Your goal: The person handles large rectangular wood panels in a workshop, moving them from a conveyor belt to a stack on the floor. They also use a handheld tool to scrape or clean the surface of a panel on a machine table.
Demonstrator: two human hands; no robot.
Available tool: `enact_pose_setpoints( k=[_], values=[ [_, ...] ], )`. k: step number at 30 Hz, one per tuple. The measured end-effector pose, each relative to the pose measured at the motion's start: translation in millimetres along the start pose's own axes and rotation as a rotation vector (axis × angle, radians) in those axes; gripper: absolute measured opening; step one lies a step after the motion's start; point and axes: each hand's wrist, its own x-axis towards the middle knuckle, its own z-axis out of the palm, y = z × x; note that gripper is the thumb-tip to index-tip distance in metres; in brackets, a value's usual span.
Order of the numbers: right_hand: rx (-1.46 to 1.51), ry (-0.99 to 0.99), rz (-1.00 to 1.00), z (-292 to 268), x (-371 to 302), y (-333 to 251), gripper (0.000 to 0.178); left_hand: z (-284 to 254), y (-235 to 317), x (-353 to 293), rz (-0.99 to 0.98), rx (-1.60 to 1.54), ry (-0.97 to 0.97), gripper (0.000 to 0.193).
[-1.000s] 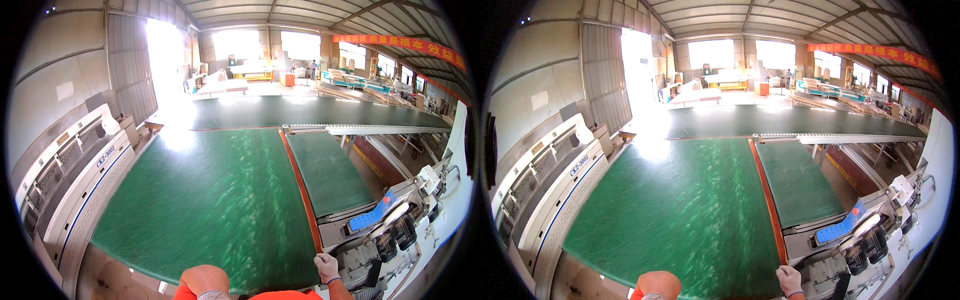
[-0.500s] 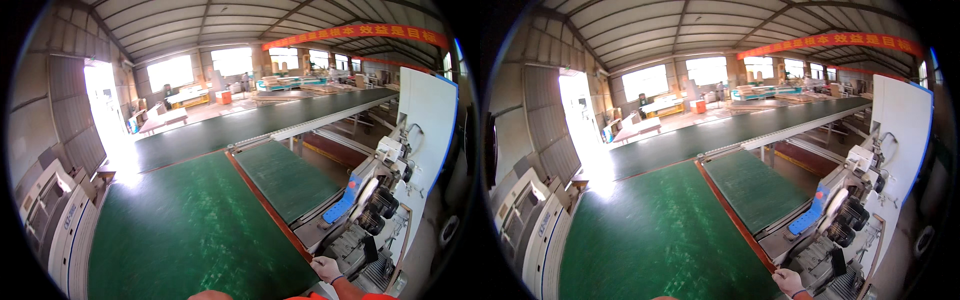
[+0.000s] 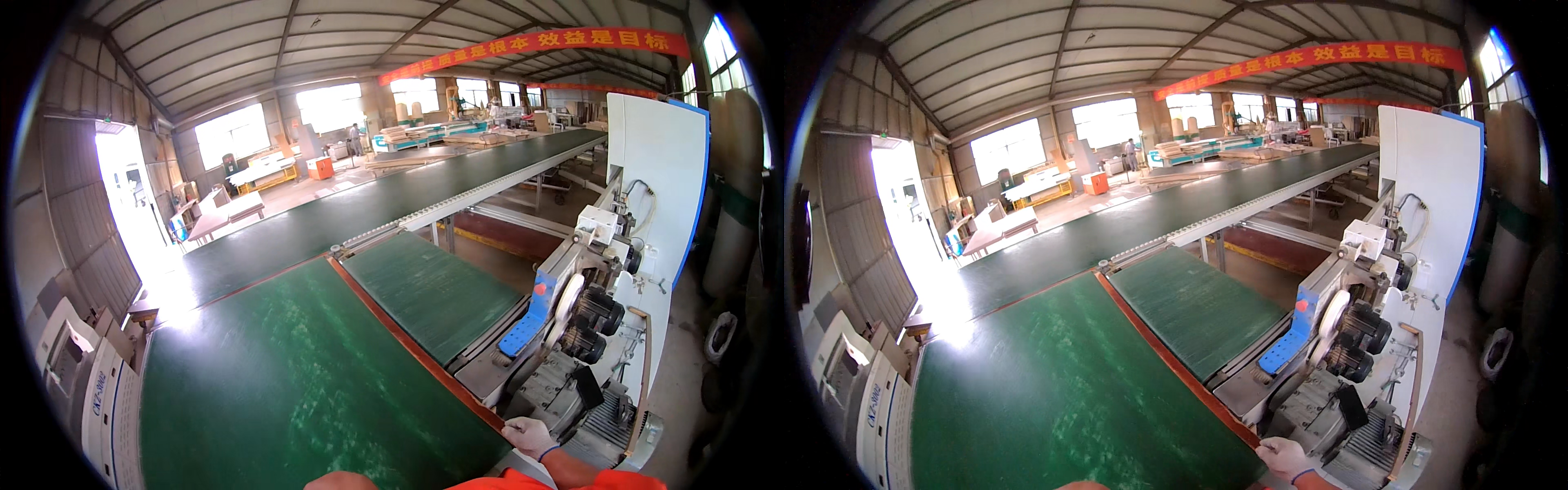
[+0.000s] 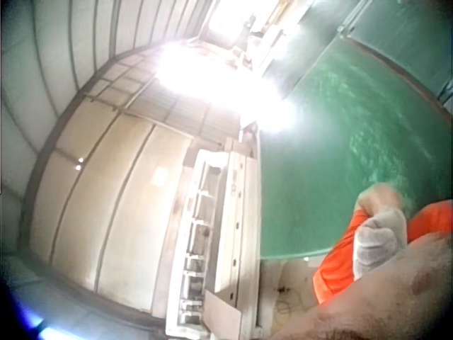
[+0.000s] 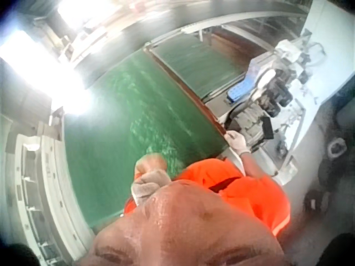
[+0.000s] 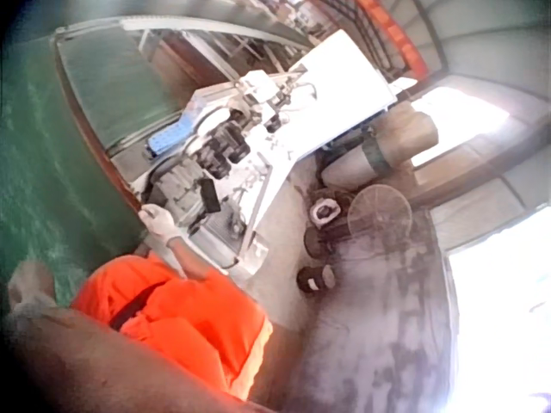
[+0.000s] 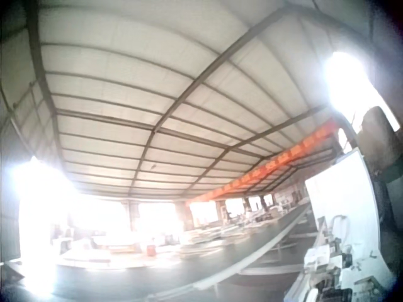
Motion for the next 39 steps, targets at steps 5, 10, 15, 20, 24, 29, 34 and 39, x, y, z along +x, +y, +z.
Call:
enact_pose_setpoints(
  k=[5, 10, 15, 20, 24, 29, 34, 39],
  values=[
    [0.231, -0.110, 0.142, -5.5, 0.2, 15.6, 0.039, 2.4, 4.6, -5.4, -0.408, -0.285, -0.039, 0.011],
    [-0.079, -0.263, -0.055, -33.1, -2.8, -38.0, 0.041, 22.8, 5.2, -17.6, -0.763, -0.590, -0.075, 0.012],
    [-0.124, -0.303, -0.154, -28.1, 20.6, -67.7, 0.044, 55.9, -11.4, -35.1, -0.854, -0.824, -0.082, 0.013],
    [-0.224, -0.394, -0.419, 2.2, 47.1, -88.3, 0.043, 68.0, -14.0, -26.9, -0.753, -0.951, -0.073, 0.015],
    [-0.221, -0.472, -0.567, 9.0, 58.8, -99.5, 0.041, 75.2, -19.5, -17.6, -0.582, -1.052, -0.092, 0.016],
    [-0.200, -0.410, -0.576, 25.9, 85.3, -84.0, 0.042, 109.6, -57.7, -9.2, 0.163, -1.283, 0.013, 0.033],
    [-0.186, -0.331, -0.321, 15.8, 99.3, -49.0, 0.043, 49.1, -31.5, -69.6, -1.214, -0.414, 0.088, 0.046],
    [-0.498, -0.053, -0.743, 11.3, 103.4, 15.3, 0.059, -23.0, -15.1, -239.9, -1.508, 0.991, -0.157, 0.053]
  ],
)
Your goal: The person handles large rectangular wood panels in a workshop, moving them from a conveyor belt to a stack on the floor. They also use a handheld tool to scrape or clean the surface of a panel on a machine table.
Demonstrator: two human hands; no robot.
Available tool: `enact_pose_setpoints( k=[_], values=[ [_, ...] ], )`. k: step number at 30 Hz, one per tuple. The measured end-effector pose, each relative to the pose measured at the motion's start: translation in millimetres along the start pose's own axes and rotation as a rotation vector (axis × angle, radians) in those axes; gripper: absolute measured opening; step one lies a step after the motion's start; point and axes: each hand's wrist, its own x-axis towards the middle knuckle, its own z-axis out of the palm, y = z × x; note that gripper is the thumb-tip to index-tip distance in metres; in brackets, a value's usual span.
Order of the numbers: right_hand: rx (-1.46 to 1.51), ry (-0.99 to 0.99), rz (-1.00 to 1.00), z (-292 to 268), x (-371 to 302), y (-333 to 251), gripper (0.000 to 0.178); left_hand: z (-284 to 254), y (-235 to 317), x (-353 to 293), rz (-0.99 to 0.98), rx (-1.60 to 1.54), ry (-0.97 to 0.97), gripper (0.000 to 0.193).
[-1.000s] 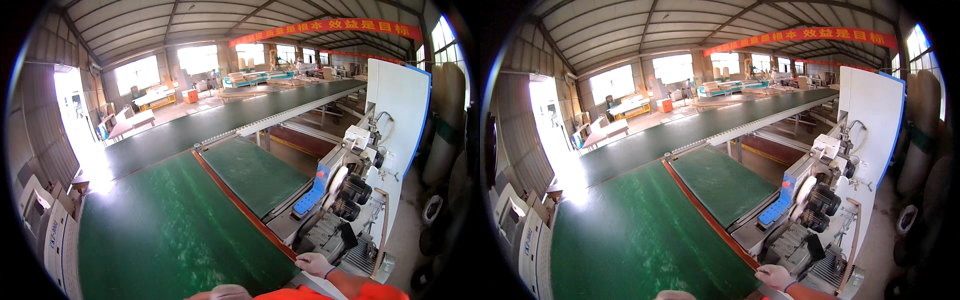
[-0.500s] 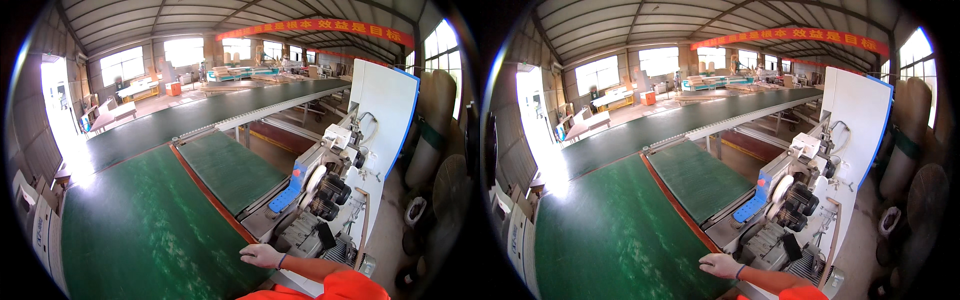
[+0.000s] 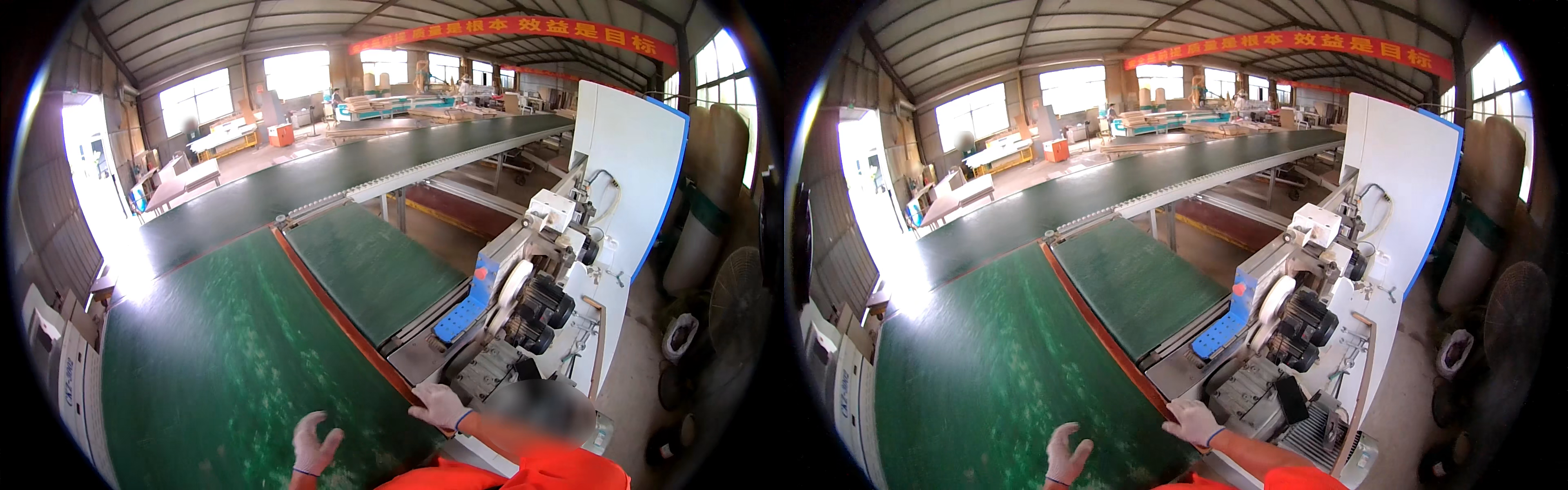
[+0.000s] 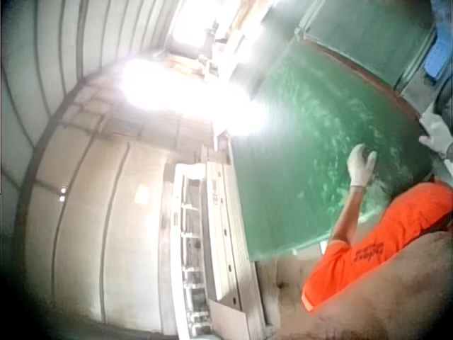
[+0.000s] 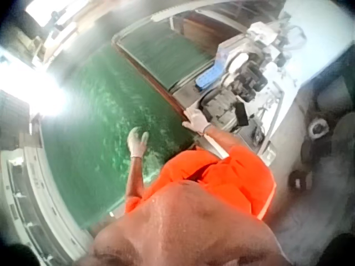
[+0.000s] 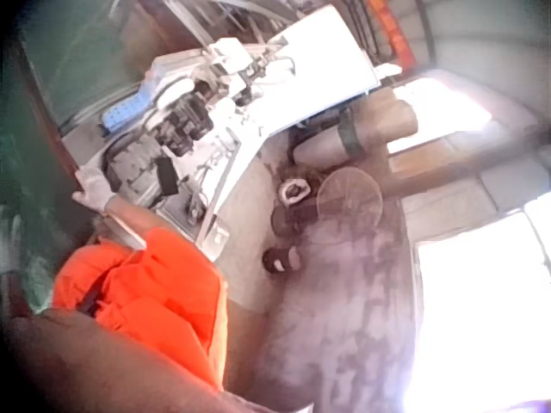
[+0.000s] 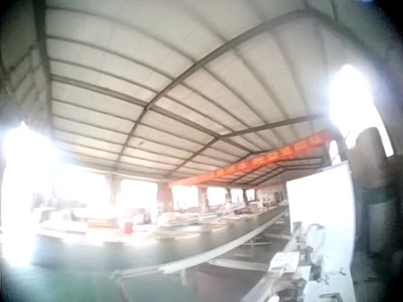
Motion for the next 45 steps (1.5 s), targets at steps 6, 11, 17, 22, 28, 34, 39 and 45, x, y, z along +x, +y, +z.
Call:
enact_pose_setpoints(
  k=[6, 11, 17, 22, 28, 34, 39, 45],
  values=[
    [-0.108, 0.060, 0.062, 35.1, -22.6, -25.8, 0.070, -14.7, -156.2, -58.8, -0.266, 0.790, 0.221, 0.063],
    [-0.170, 0.152, 0.114, 30.8, -10.4, -37.3, 0.066, -14.5, -152.3, -33.7, -0.298, 0.853, 0.169, 0.066],
    [-0.154, 0.113, 0.151, 38.2, -6.6, -34.8, 0.069, -13.7, -162.5, -0.8, -0.247, 0.794, 0.177, 0.062],
    [-0.150, 0.105, 0.168, 39.9, -9.4, -32.9, 0.069, -2.8, -158.0, 2.8, -0.226, 0.693, 0.196, 0.058],
    [-0.154, 0.115, 0.181, 43.7, -11.2, -31.9, 0.068, 2.3, -137.2, -0.8, -0.118, 0.745, 0.153, 0.055],
    [-0.150, 0.118, 0.175, 45.3, -8.1, -34.3, 0.066, 7.6, -140.1, -4.3, -0.237, 0.566, 0.191, 0.048],
    [-0.158, 0.121, 0.188, 42.2, -9.3, -32.5, 0.066, 14.2, -141.9, -2.2, -0.189, 0.539, 0.204, 0.046],
    [-0.156, 0.103, 0.201, 39.7, -6.3, -34.2, 0.067, 15.6, -145.4, -0.4, -0.172, 0.544, 0.216, 0.044]
  ],
)
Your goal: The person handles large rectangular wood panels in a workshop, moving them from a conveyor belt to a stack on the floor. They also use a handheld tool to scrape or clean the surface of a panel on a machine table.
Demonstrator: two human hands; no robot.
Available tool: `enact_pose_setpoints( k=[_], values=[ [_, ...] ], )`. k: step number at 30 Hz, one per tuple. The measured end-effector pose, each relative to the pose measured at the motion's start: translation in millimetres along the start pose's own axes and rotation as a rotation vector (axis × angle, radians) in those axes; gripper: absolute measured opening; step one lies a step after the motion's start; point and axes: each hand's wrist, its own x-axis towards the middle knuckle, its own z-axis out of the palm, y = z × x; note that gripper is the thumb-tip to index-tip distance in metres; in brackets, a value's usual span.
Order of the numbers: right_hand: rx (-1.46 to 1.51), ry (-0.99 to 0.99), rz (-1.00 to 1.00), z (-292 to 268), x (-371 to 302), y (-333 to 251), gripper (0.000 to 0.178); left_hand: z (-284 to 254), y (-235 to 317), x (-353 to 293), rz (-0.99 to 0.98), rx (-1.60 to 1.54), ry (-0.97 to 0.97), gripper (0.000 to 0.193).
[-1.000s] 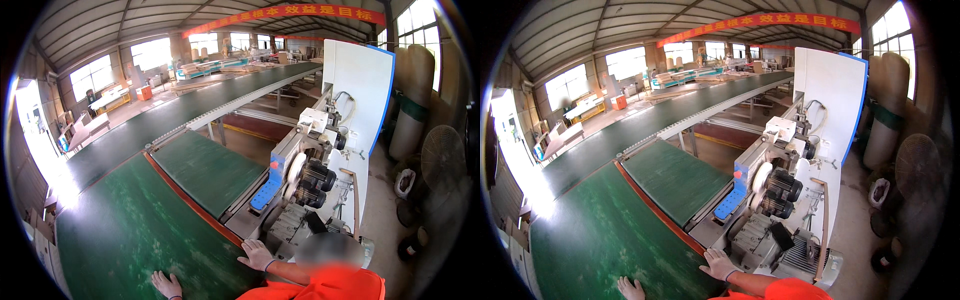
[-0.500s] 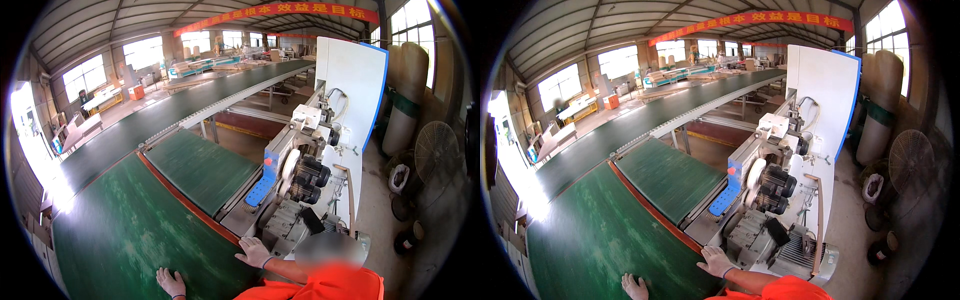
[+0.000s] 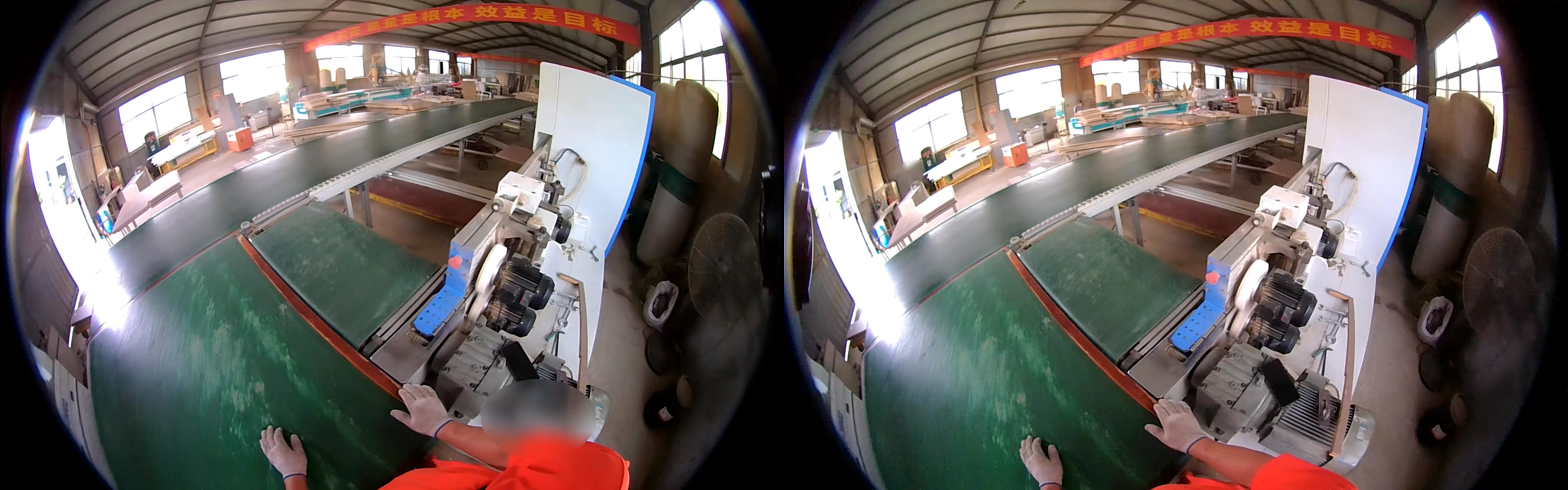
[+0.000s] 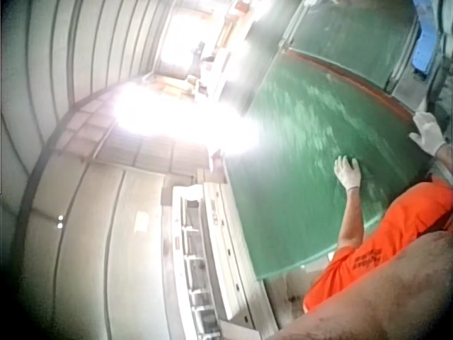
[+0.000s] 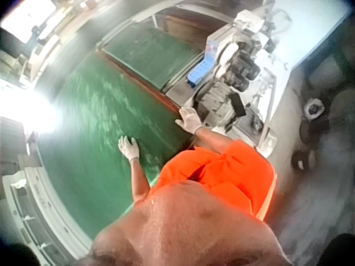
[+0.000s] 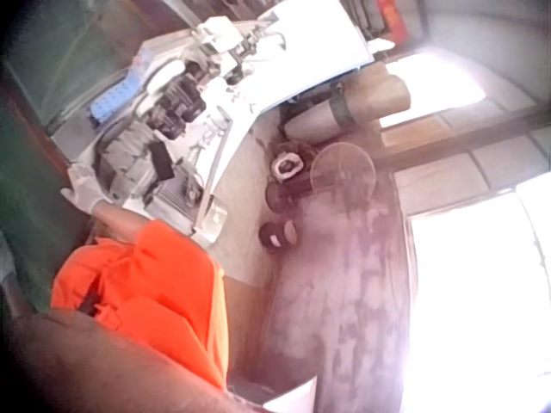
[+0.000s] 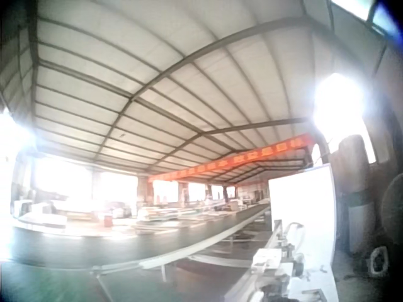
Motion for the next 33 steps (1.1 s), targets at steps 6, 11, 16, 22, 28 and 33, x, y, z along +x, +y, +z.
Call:
enact_pose_setpoints(
  k=[6, 11, 16, 22, 28, 33],
  values=[
    [0.030, -0.025, -0.018, 5.2, 5.1, -0.2, 0.061, 2.4, -7.6, -1.8, 0.056, -0.008, 0.059, 0.044],
    [0.003, 0.032, -0.044, 8.7, 2.4, -0.5, 0.061, 2.5, -9.3, 0.5, 0.100, -0.010, 0.091, 0.042],
    [-0.033, 0.039, -0.053, 13.6, -0.1, -2.1, 0.065, 8.0, -20.6, -2.1, 0.080, 0.007, 0.096, 0.044],
    [-0.020, 0.037, -0.058, 20.1, 1.2, -0.6, 0.064, 6.3, -22.7, -5.0, 0.043, 0.010, 0.089, 0.043],
    [-0.015, 0.001, -0.034, 17.3, 0.0, 0.7, 0.064, 2.6, -16.5, -2.0, 0.042, 0.024, 0.072, 0.044],
    [-0.009, 0.002, -0.036, 18.5, -0.3, -0.7, 0.064, 1.5, -18.2, -5.9, 0.037, 0.020, 0.086, 0.044]
  ],
)
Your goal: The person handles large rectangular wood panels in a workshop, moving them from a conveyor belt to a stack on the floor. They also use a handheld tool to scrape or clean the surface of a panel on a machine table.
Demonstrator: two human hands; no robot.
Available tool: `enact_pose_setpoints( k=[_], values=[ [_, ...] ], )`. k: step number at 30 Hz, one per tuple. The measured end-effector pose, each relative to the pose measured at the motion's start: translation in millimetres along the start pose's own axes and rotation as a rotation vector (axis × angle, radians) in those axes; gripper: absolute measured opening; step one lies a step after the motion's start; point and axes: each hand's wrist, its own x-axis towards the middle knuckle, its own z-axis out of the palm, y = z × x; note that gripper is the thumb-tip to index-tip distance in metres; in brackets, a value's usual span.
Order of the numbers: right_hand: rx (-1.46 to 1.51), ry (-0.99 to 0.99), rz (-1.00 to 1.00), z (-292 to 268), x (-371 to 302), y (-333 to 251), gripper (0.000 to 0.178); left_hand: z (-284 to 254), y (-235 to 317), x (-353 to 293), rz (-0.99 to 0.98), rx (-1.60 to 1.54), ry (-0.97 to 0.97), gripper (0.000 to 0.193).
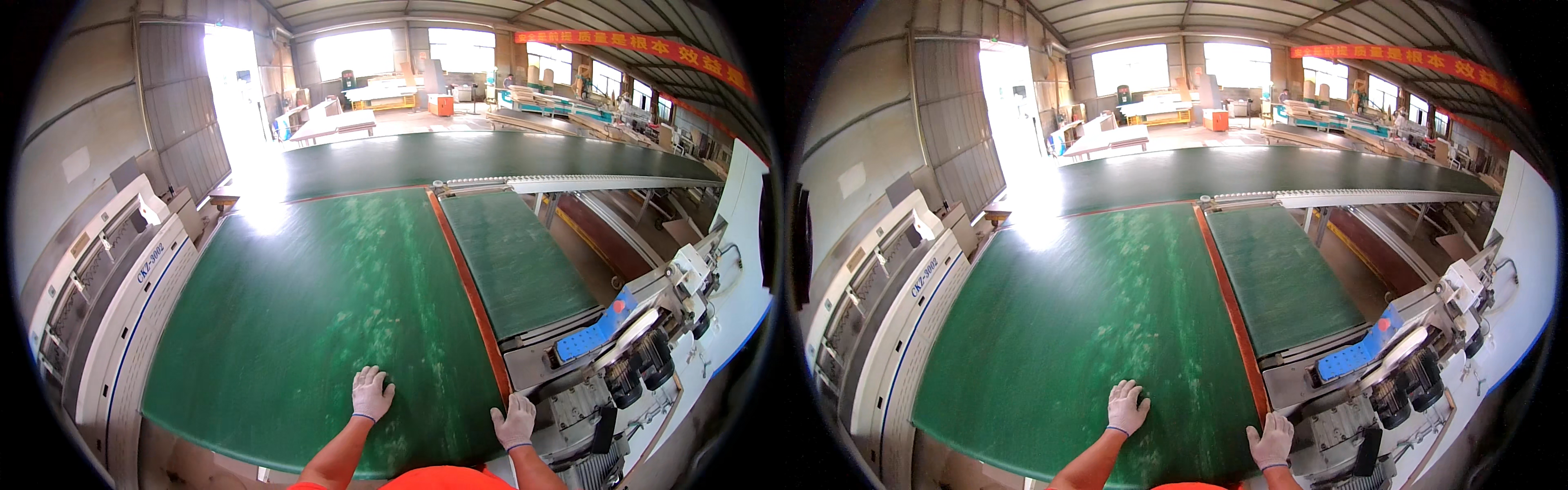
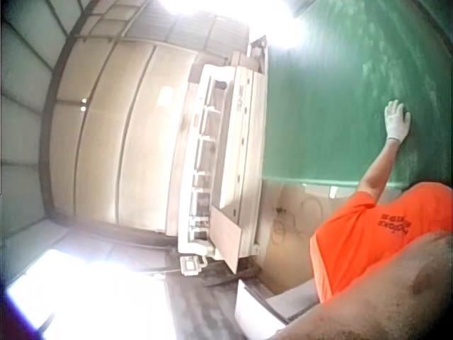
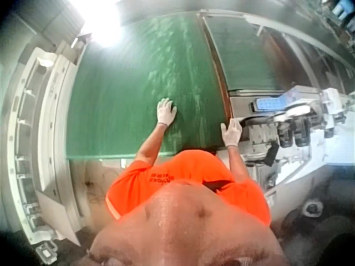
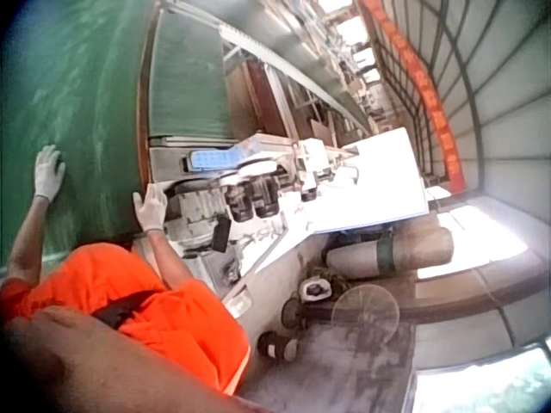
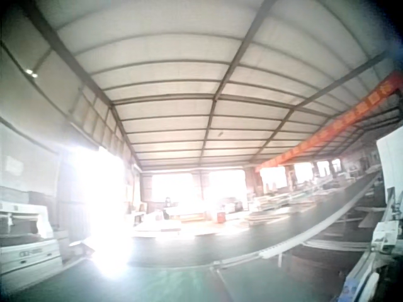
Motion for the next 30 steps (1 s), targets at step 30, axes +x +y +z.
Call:
enact_pose_setpoints(
  k=[30],
  values=[
    [0.012, 0.036, 0.024, 1.0, -2.5, 1.6, 0.068, -0.6, -1.9, -12.2, -0.015, 0.007, -0.006, 0.044]
  ],
)
